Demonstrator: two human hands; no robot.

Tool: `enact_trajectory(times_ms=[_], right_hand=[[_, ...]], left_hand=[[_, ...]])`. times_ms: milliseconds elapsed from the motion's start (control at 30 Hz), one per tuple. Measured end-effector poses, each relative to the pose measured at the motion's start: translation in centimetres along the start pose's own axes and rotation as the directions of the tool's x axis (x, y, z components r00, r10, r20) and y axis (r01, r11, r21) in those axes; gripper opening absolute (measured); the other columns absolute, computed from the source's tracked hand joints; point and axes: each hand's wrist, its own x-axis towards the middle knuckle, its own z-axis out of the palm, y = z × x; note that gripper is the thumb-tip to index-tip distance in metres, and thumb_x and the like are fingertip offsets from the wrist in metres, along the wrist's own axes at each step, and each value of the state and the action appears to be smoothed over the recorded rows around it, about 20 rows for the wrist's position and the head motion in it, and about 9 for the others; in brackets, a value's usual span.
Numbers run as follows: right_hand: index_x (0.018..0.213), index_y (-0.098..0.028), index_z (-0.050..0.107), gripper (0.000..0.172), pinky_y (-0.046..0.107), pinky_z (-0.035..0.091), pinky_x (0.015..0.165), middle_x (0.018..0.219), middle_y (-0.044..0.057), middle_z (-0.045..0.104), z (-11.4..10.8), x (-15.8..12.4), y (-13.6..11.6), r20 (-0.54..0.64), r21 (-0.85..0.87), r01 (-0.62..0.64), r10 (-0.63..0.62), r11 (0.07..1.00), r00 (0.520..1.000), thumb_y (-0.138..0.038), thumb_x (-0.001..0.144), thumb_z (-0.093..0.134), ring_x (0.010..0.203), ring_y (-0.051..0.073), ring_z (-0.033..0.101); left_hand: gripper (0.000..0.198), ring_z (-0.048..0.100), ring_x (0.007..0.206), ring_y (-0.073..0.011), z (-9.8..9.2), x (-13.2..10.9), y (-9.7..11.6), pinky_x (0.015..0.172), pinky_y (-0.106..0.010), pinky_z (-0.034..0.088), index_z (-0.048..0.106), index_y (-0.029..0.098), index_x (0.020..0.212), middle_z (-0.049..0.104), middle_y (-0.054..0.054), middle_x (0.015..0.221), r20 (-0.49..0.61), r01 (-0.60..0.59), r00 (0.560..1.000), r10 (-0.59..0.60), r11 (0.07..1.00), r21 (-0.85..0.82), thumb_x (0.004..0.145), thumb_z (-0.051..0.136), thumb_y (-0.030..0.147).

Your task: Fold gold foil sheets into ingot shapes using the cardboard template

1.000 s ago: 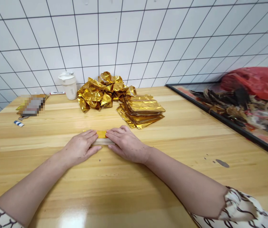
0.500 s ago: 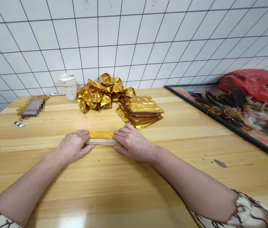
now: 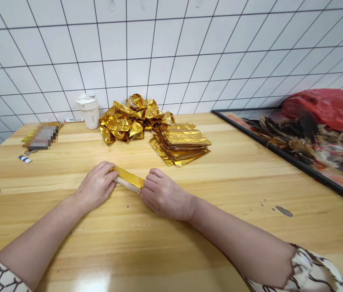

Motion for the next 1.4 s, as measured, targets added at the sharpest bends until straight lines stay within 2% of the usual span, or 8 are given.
enact_trajectory(times_ms=[133,267,433,600,867,1033,1167,1400], right_hand=[[0.061,-0.018,0.055,0.03,0.032,0.029,0.07,0.061,0.002,0.051,0.2,0.1,-0.7,-0.048,0.054,-0.002,0.005,0.999,0.999,-0.015,0.089,0.043,0.062,0.016,0.036],[0.063,-0.018,0.055,0.032,0.033,0.03,0.071,0.063,0.002,0.052,0.2,0.1,-0.9,-0.021,0.112,-0.037,0.039,0.993,0.999,-0.019,0.092,0.042,0.063,0.016,0.038],[0.088,-0.015,0.059,0.023,0.035,0.032,0.077,0.083,0.008,0.06,0.1,0.2,-0.8,0.091,0.245,-0.066,0.044,0.967,0.995,-0.032,0.093,0.044,0.082,0.02,0.048],[0.104,-0.014,0.057,0.028,0.038,0.032,0.081,0.098,0.013,0.061,0.0,0.3,-0.8,0.175,0.285,-0.112,0.063,0.952,0.983,-0.038,0.092,0.046,0.094,0.023,0.049],[0.095,-0.011,0.06,0.031,0.04,0.033,0.08,0.092,0.013,0.06,-0.8,1.1,-1.7,0.312,0.124,-0.276,0.227,0.953,0.923,-0.039,0.092,0.046,0.085,0.024,0.048],[0.102,-0.01,0.059,0.024,0.041,0.033,0.084,0.101,0.014,0.059,-0.8,1.0,-1.2,0.303,0.213,-0.292,0.221,0.932,0.927,-0.023,0.088,0.045,0.095,0.025,0.047],[0.113,-0.009,0.055,0.034,0.041,0.034,0.085,0.115,0.016,0.057,-0.9,0.7,-0.4,0.301,0.311,-0.256,0.16,0.915,0.94,-0.014,0.082,0.044,0.103,0.026,0.046],[0.114,-0.008,0.054,0.035,0.044,0.033,0.088,0.112,0.018,0.058,-0.8,0.7,-0.8,0.318,0.267,-0.3,0.21,0.916,0.925,-0.026,0.085,0.048,0.102,0.028,0.047]], left_hand=[[0.028,0.057,0.089,-0.0225,0.1,0.1,0.5,0.076,-0.037,0.054,0.066,0.017,0.083,0.065,-0.011,0.095,-0.059,-0.061,0.996,0.062,0.998,0.013,0.083,0.041,0.004],[0.03,0.057,0.077,-0.0202,0.1,0.2,0.9,0.065,-0.032,0.054,0.067,0.017,0.077,0.066,-0.01,0.09,-0.079,-0.087,0.993,0.091,0.995,0.049,0.083,0.041,0.003],[0.031,0.058,0.072,-0.0179,0.5,-0.1,0.8,0.06,-0.028,0.053,0.066,0.018,0.076,0.066,-0.009,0.086,-0.056,-0.07,0.996,0.073,0.996,0.061,0.082,0.04,0.002],[0.032,0.062,0.085,-0.0184,1.1,-0.5,0.3,0.072,-0.03,0.056,0.068,0.019,0.085,0.067,-0.008,0.093,-0.023,-0.012,1.0,0.012,1.0,0.013,0.08,0.041,0.003],[0.038,0.052,0.117,-0.0251,0.9,0.0,0.6,0.095,-0.045,0.049,0.058,0.016,0.115,0.059,-0.014,0.121,-0.036,0.043,0.998,-0.049,0.989,-0.144,0.083,0.039,0.007],[0.028,0.057,0.103,-0.0259,-0.3,0.3,2.4,0.089,-0.045,0.05,0.06,0.015,0.106,0.062,-0.014,0.109,-0.034,-0.045,0.999,0.039,0.981,-0.187,0.081,0.047,0.013],[0.017,0.058,0.092,-0.0243,-0.4,0.3,3.4,0.081,-0.04,0.051,0.062,0.014,0.096,0.064,-0.012,0.101,0.047,-0.099,0.993,0.111,0.972,-0.213,0.082,0.053,0.019],[0.018,0.059,0.082,-0.0201,0.0,0.4,3.2,0.073,-0.035,0.05,0.064,0.017,0.083,0.065,-0.007,0.083,0.119,-0.134,0.981,0.152,0.98,-0.148,0.09,0.048,0.019]])
